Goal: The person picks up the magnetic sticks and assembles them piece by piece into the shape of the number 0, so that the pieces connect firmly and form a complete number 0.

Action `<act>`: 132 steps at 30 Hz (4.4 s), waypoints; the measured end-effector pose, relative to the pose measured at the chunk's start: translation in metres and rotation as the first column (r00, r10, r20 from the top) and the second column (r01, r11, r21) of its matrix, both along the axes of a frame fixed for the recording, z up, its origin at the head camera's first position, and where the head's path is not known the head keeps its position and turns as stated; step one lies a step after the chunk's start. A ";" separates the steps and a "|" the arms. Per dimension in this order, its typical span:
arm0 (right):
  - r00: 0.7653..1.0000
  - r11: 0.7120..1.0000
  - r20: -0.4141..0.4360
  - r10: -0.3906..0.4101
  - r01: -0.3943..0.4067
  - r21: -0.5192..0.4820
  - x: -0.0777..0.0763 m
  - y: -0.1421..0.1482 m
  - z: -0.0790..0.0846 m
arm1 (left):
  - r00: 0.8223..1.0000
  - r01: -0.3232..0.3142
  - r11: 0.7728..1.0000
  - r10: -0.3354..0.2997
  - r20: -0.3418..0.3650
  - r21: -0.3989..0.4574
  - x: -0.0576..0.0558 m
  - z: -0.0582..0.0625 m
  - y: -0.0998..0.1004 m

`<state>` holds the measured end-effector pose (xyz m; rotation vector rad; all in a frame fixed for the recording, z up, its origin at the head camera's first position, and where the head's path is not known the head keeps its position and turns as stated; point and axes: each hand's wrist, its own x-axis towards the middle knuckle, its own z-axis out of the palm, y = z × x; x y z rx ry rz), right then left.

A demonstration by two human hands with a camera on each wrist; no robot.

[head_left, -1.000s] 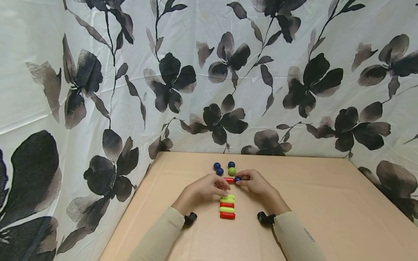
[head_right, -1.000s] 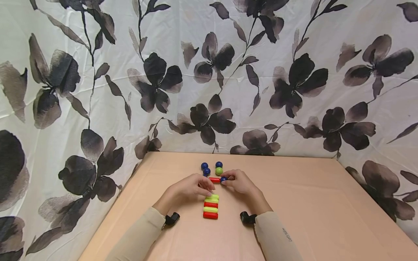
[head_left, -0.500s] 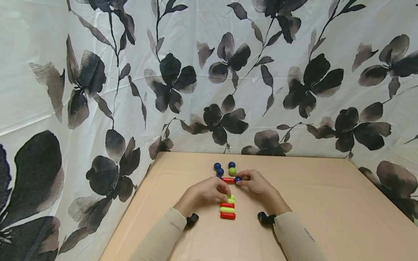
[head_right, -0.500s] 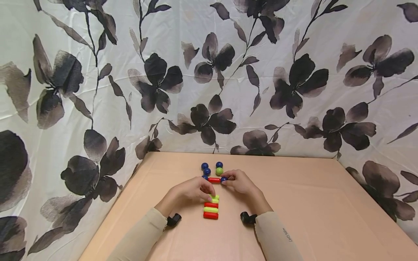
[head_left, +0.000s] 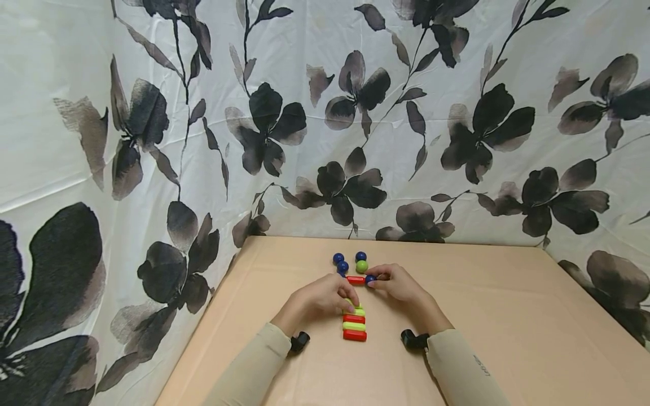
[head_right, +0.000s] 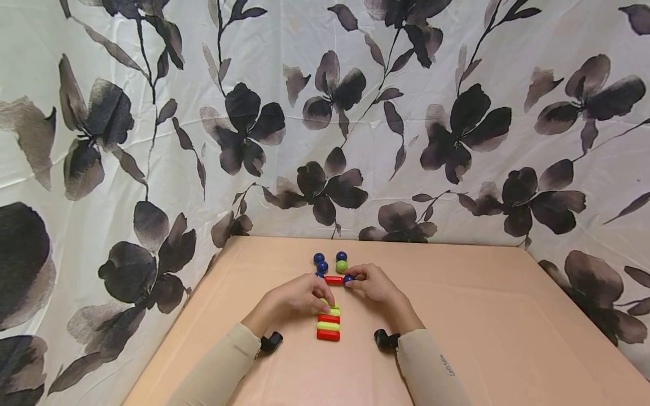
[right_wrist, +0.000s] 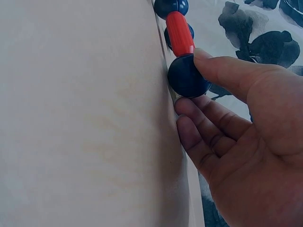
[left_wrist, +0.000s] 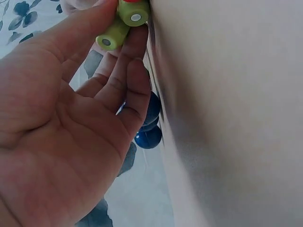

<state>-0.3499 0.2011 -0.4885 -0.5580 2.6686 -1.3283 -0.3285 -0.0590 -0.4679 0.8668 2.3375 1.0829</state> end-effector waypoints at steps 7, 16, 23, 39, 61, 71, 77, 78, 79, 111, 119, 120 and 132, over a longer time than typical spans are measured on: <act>1.000 1.000 -0.003 0.004 -0.004 -0.004 0.001 0.000 -0.001 | 0.999 -0.027 0.999 0.029 -0.036 0.037 -0.002 -0.003 -0.001; 0.999 1.000 -0.029 0.026 -0.026 0.007 0.000 0.002 -0.003 | 0.998 -0.025 0.990 0.032 -0.047 0.142 -0.006 -0.003 -0.001; 0.998 0.999 -0.050 0.040 -0.040 0.015 -0.001 0.002 -0.002 | 0.999 -0.030 0.981 0.036 -0.030 0.192 -0.007 -0.001 -0.001; 0.999 1.000 -0.029 0.013 -0.013 0.012 -0.003 0.002 -0.003 | 0.999 -0.028 0.986 0.020 0.050 0.167 -0.014 0.001 -0.019; 1.000 1.000 -0.013 0.012 -0.012 0.007 0.000 0.000 -0.001 | 0.990 -0.140 0.986 0.138 0.024 0.086 -0.016 -0.004 -0.026; 1.000 1.000 -0.007 0.015 -0.015 0.011 0.000 0.000 0.000 | 0.990 -0.140 0.988 0.141 -0.004 0.058 -0.014 -0.001 -0.025; 1.000 1.000 0.000 0.008 -0.008 0.012 0.001 0.000 0.001 | 0.990 -0.140 0.989 0.141 -0.026 0.036 -0.014 -0.001 -0.025; 1.000 1.000 0.001 0.006 -0.006 0.013 0.001 0.000 0.001 | 0.989 -0.144 0.989 0.145 -0.040 0.044 -0.015 -0.002 -0.026; 1.000 1.000 0.001 0.004 -0.004 0.013 0.001 0.000 0.001 | 0.986 -0.152 0.987 0.155 -0.066 0.047 -0.016 -0.002 -0.026; 0.991 0.996 -0.102 -0.084 0.083 -0.010 0.007 -0.005 0.024 | 0.927 -0.301 0.904 0.352 -0.128 0.303 -0.035 -0.033 -0.030; 0.974 0.975 -0.046 0.223 -0.223 -0.012 0.013 -0.013 0.032 | 0.930 -0.297 0.902 0.347 -0.117 0.313 -0.036 -0.034 -0.030; 0.968 0.968 -0.014 0.251 -0.251 -0.013 0.015 -0.015 0.031 | 0.931 -0.298 0.902 0.347 -0.113 0.313 -0.036 -0.033 -0.030; 0.911 0.914 0.090 0.403 -0.405 -0.004 0.023 -0.030 0.028 | 0.933 -0.302 0.900 0.347 -0.098 0.313 -0.035 -0.031 -0.030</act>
